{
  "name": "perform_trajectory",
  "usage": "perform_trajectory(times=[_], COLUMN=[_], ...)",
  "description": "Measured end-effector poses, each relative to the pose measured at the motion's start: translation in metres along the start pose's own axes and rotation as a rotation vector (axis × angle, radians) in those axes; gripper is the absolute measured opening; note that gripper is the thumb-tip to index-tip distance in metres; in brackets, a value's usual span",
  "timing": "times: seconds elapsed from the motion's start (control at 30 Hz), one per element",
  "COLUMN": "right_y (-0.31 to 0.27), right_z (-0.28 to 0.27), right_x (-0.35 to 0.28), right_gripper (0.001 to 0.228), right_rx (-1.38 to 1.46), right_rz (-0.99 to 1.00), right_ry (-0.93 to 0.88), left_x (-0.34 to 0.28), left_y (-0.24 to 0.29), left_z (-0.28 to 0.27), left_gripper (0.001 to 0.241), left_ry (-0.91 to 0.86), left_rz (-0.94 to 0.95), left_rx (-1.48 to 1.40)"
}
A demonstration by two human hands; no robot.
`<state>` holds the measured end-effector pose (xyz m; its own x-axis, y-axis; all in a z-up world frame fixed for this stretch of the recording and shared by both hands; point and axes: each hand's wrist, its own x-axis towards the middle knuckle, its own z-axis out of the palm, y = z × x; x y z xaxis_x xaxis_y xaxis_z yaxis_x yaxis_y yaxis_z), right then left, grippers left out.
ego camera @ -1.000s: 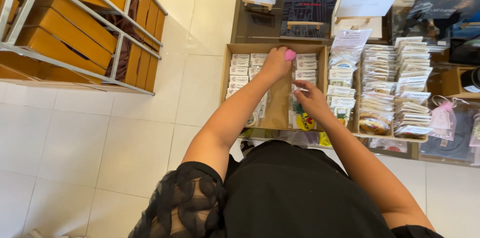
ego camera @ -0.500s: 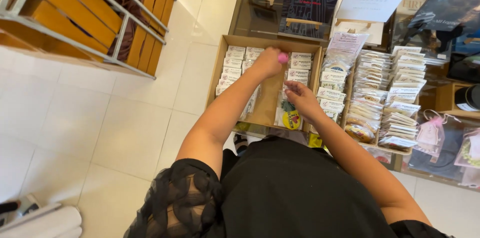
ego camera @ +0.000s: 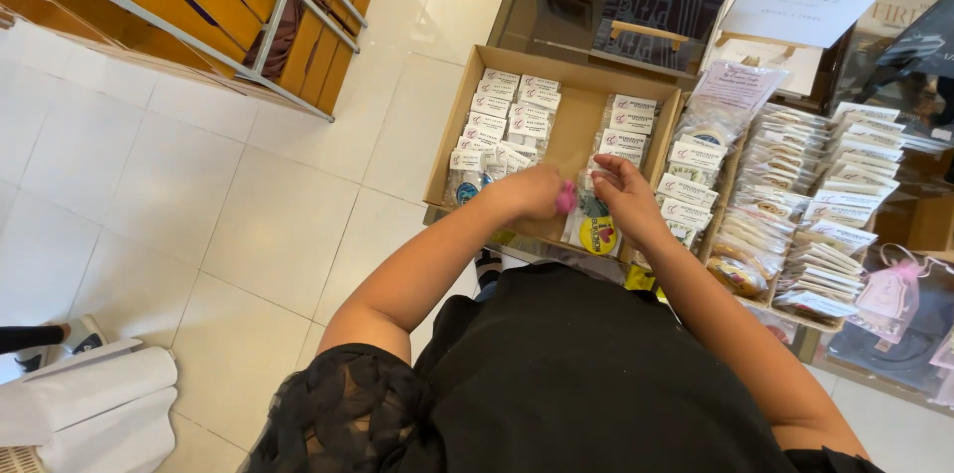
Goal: Organizing and inspecting various small souvenir items including keychains in pink pouches and stickers on a display table.
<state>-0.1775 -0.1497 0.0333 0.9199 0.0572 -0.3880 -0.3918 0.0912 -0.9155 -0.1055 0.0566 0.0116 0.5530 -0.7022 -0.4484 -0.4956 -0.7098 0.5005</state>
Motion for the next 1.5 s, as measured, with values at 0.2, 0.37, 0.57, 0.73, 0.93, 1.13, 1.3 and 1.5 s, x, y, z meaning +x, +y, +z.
perform_trajectory(times=[0.2, 0.37, 0.57, 0.73, 0.93, 1.13, 1.3, 1.5], right_y=[-0.006, -0.007, -0.015, -0.032, -0.057, -0.078, -0.093, -0.071], right_z=[0.004, 0.007, 0.018, 0.049, 0.111, 0.172, 0.205, 0.224], right_x=[-0.006, -0.007, -0.012, -0.018, -0.027, -0.014, 0.001, 0.023], right_gripper=[0.042, 0.040, 0.040, 0.040, 0.028, 0.029, 0.037, 0.041], right_rx=[0.000, 0.023, -0.014, -0.153, -0.517, -0.647, -0.850, -1.085], right_rz=[0.012, 0.042, 0.066, 0.055, -0.162, -0.060, -0.144, -0.232], right_ry=[0.046, 0.082, 0.107, 0.095, 0.060, -0.064, 0.004, 0.079], left_x=[-0.054, -0.049, -0.067, -0.135, -0.152, -0.174, -0.186, -0.204], left_y=[0.044, 0.031, 0.021, 0.006, -0.067, -0.085, -0.100, -0.108], left_z=[-0.067, -0.049, -0.074, -0.153, -0.130, -0.109, -0.105, -0.114], left_gripper=[0.041, 0.040, 0.048, 0.053, 0.061, 0.065, 0.069, 0.066], left_ry=[-0.309, -0.138, -0.299, 0.014, 0.521, 0.594, 0.576, 0.512], left_rz=[-0.020, 0.059, 0.187, 0.192, 0.213, 0.190, 0.171, 0.128], left_rx=[-0.117, -0.106, -0.288, -0.880, -1.723, -1.963, -1.904, -1.853])
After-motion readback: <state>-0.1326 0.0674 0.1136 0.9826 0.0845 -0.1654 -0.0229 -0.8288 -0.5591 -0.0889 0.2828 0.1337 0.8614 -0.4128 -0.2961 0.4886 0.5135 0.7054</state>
